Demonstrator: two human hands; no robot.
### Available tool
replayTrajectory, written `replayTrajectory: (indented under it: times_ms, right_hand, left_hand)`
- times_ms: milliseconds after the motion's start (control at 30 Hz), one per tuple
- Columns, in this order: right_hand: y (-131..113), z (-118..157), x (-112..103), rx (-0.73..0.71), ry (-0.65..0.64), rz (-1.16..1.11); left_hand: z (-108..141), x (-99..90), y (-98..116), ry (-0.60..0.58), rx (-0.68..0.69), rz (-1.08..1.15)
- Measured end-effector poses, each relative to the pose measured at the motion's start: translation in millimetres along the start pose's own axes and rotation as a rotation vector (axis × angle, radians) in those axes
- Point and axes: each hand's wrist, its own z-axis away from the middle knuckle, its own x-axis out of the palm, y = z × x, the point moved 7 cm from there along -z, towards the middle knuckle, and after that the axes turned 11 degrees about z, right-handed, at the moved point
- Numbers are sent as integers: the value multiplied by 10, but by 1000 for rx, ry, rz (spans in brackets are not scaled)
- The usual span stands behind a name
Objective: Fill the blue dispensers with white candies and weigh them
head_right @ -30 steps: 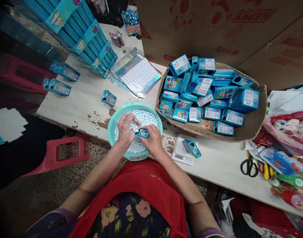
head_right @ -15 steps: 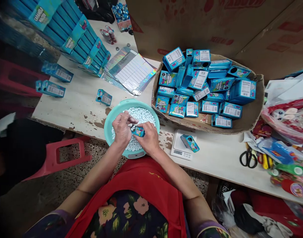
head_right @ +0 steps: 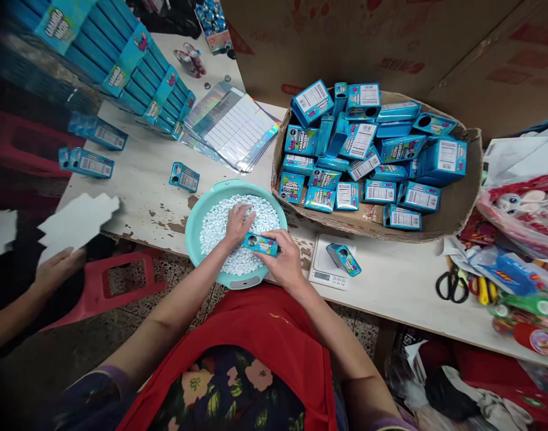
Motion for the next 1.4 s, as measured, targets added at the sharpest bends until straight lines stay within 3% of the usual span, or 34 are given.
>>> replayTrajectory:
  times_ms: [133,233,333,467,567,667,900,1200,1400]
  right_hand:
    - [15,12,10,17,1,31]
    - [53,-6,-10,26,25,43]
    - [99,-21,-29,42,24,80]
    - [88,-38,26,30,0,163]
    - [21,-48,181,-10,-56,230]
    - [-57,-47,354,-45,-127,275]
    - [-185,-62,346,-55,-119,302]
    - [-185,-113,294,-18,-109,256]
    - [-183,-131,289,1,-96,225]
  left_hand:
    - [167,198,-151,-134,-41,-187]
    - [261,155,-137,-122,-90,-111]
    - [313,-21,-80,24,-176,118]
    - [446,-138,116,137,-379,619]
    - [499,-163,453,143,-330,922]
    - [509,-182,674,173,-251,1053]
    - [458,-220,779,263,-157,998]
    - [436,-204,815,287,-195,909]
    - [423,-189,903,258,-103,913]
